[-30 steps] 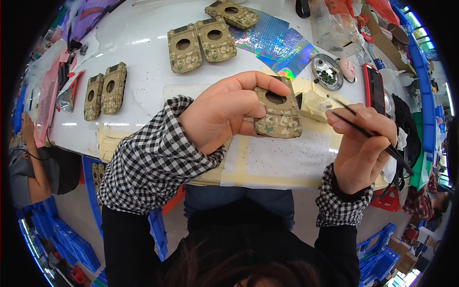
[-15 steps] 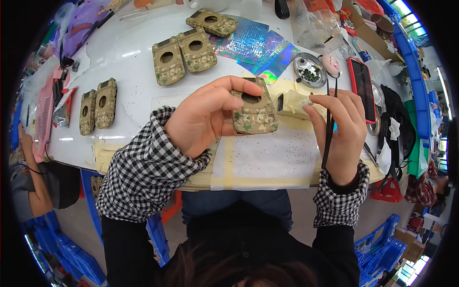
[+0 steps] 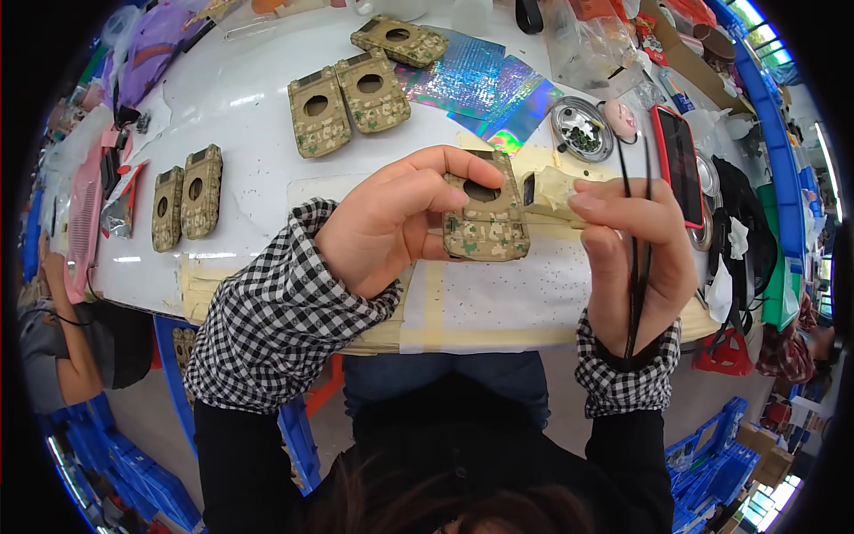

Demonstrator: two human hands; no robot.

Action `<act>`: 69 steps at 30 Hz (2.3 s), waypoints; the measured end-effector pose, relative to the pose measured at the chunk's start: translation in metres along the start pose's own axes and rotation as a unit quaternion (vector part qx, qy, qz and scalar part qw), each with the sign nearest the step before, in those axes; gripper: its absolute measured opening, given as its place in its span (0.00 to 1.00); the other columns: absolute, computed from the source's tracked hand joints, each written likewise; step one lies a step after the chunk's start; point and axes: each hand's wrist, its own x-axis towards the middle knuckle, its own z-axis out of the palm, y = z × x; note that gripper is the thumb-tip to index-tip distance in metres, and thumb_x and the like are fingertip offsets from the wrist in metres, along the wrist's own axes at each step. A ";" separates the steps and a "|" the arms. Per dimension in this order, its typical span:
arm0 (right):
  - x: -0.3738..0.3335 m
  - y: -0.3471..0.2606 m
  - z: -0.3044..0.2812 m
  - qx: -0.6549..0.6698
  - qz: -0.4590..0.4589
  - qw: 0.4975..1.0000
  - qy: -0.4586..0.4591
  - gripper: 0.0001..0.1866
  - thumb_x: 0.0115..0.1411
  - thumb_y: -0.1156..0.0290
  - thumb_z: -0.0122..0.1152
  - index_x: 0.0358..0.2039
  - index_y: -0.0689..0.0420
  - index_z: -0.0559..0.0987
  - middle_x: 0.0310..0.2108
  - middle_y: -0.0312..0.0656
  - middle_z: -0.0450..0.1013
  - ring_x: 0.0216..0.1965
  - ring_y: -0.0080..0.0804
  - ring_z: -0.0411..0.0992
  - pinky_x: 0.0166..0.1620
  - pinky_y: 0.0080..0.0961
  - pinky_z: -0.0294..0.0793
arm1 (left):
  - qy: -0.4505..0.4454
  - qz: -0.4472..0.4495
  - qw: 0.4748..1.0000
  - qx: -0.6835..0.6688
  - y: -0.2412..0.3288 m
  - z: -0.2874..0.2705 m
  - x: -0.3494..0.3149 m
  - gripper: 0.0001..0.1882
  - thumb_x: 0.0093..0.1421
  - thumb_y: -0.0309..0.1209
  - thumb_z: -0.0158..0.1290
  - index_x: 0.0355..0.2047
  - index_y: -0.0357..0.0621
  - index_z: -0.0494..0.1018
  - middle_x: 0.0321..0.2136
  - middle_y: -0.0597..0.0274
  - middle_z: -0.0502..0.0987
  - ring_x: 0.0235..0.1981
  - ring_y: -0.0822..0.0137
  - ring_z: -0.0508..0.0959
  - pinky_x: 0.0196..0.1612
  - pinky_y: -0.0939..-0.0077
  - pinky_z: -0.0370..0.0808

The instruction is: Assembling small plastic toy tanks using tweezers to attach tiny detail parts.

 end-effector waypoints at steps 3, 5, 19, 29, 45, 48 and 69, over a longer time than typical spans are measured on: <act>-0.004 0.007 0.009 0.062 0.040 0.997 -0.021 0.07 0.55 0.80 0.63 0.34 0.61 0.76 0.28 0.40 0.72 0.28 0.27 0.68 0.34 0.20 0.67 | -0.002 -0.003 1.000 0.006 0.002 0.002 -0.001 0.18 0.60 0.30 0.40 0.50 0.37 0.63 0.48 0.50 0.72 0.50 0.60 0.75 0.54 0.65 0.73; -0.005 0.007 0.013 0.093 0.072 0.993 -0.021 0.05 0.57 0.79 0.61 0.34 0.60 0.75 0.28 0.38 0.72 0.27 0.23 0.66 0.32 0.18 0.64 | -0.008 -0.003 1.000 0.003 0.001 0.002 -0.001 0.18 0.60 0.30 0.40 0.50 0.36 0.63 0.48 0.50 0.72 0.50 0.60 0.75 0.53 0.65 0.73; -0.006 0.007 0.016 0.098 0.090 0.991 -0.027 0.02 0.60 0.79 0.58 0.33 0.60 0.74 0.28 0.36 0.73 0.27 0.19 0.65 0.32 0.16 0.63 | -0.007 -0.001 1.000 0.004 0.001 0.004 -0.002 0.18 0.61 0.30 0.40 0.50 0.36 0.63 0.46 0.51 0.73 0.49 0.61 0.76 0.52 0.65 0.74; -0.009 0.005 0.001 0.110 0.097 0.988 0.051 0.04 0.64 0.77 0.53 0.36 0.64 0.71 0.30 0.42 0.74 0.33 0.23 0.72 0.41 0.18 0.68 | -0.009 0.000 1.000 0.005 0.000 0.002 -0.001 0.18 0.60 0.28 0.39 0.50 0.34 0.63 0.48 0.47 0.72 0.51 0.56 0.75 0.54 0.63 0.73; -0.014 0.020 -0.026 -0.277 0.031 0.960 -0.018 0.14 0.53 0.75 0.65 0.40 0.62 0.75 0.30 0.44 0.72 0.33 0.37 0.71 0.36 0.28 0.69 | 0.007 0.012 1.000 0.025 0.000 0.000 0.001 0.18 0.61 0.32 0.40 0.48 0.35 0.64 0.46 0.46 0.73 0.50 0.55 0.75 0.53 0.64 0.73; -0.026 0.007 -0.037 -0.185 0.089 0.979 -0.007 0.18 0.57 0.73 0.63 0.46 0.64 0.71 0.36 0.46 0.75 0.39 0.34 0.74 0.43 0.26 0.70 | 0.005 0.016 1.000 0.018 -0.001 -0.003 0.001 0.18 0.61 0.33 0.40 0.47 0.35 0.64 0.46 0.46 0.73 0.50 0.55 0.76 0.52 0.64 0.74; -0.095 0.012 -0.019 0.005 0.238 0.971 0.026 0.06 0.61 0.76 0.55 0.34 0.64 0.79 0.31 0.42 0.75 0.33 0.30 0.70 0.39 0.22 0.68 | 0.008 0.034 0.999 0.026 -0.006 -0.006 0.003 0.16 0.62 0.33 0.39 0.48 0.36 0.64 0.47 0.47 0.72 0.51 0.51 0.74 0.51 0.65 0.74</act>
